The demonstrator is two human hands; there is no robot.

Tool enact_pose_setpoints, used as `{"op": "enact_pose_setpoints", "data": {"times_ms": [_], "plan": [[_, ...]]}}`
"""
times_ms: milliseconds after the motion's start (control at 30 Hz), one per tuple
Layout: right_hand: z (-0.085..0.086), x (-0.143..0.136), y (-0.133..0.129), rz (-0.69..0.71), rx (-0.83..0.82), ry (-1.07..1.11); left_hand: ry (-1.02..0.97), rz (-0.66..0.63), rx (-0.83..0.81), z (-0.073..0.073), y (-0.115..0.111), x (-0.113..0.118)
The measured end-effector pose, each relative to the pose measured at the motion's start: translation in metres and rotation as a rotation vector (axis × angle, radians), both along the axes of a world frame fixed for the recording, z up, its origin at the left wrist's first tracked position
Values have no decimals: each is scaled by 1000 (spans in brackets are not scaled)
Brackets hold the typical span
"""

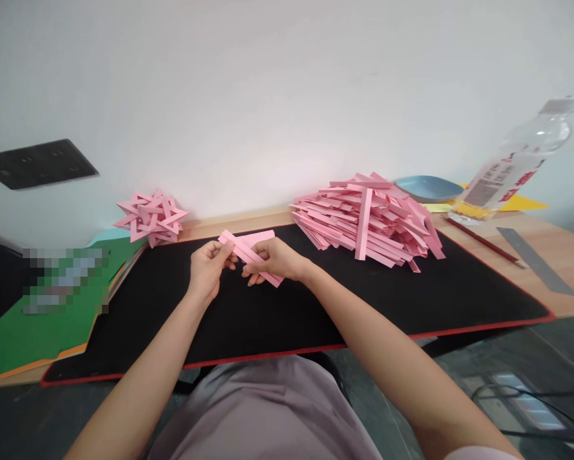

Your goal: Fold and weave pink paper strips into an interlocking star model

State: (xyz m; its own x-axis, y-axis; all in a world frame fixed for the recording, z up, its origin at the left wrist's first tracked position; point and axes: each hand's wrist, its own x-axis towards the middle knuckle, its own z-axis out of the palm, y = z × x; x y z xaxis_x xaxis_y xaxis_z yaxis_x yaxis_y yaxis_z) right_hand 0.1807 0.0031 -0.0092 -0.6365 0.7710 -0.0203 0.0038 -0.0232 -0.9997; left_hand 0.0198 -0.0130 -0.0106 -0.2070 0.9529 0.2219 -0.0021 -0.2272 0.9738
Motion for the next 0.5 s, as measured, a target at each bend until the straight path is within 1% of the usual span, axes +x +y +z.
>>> {"op": "enact_pose_setpoints", "data": {"times_ms": [100, 267, 367, 500], "plan": [[-3, 1, 1, 18, -46, 43, 8, 14, 14, -1, 0, 0], [-4, 3, 3, 49, -70, 27, 0, 4, 4, 0, -1, 1], [-5, 4, 3, 56, -71, 28, -48, -30, -11, 1, -1, 1], [-6, 6, 3, 128, -68, 31, -106, -87, -65, 3, -2, 0]]}}
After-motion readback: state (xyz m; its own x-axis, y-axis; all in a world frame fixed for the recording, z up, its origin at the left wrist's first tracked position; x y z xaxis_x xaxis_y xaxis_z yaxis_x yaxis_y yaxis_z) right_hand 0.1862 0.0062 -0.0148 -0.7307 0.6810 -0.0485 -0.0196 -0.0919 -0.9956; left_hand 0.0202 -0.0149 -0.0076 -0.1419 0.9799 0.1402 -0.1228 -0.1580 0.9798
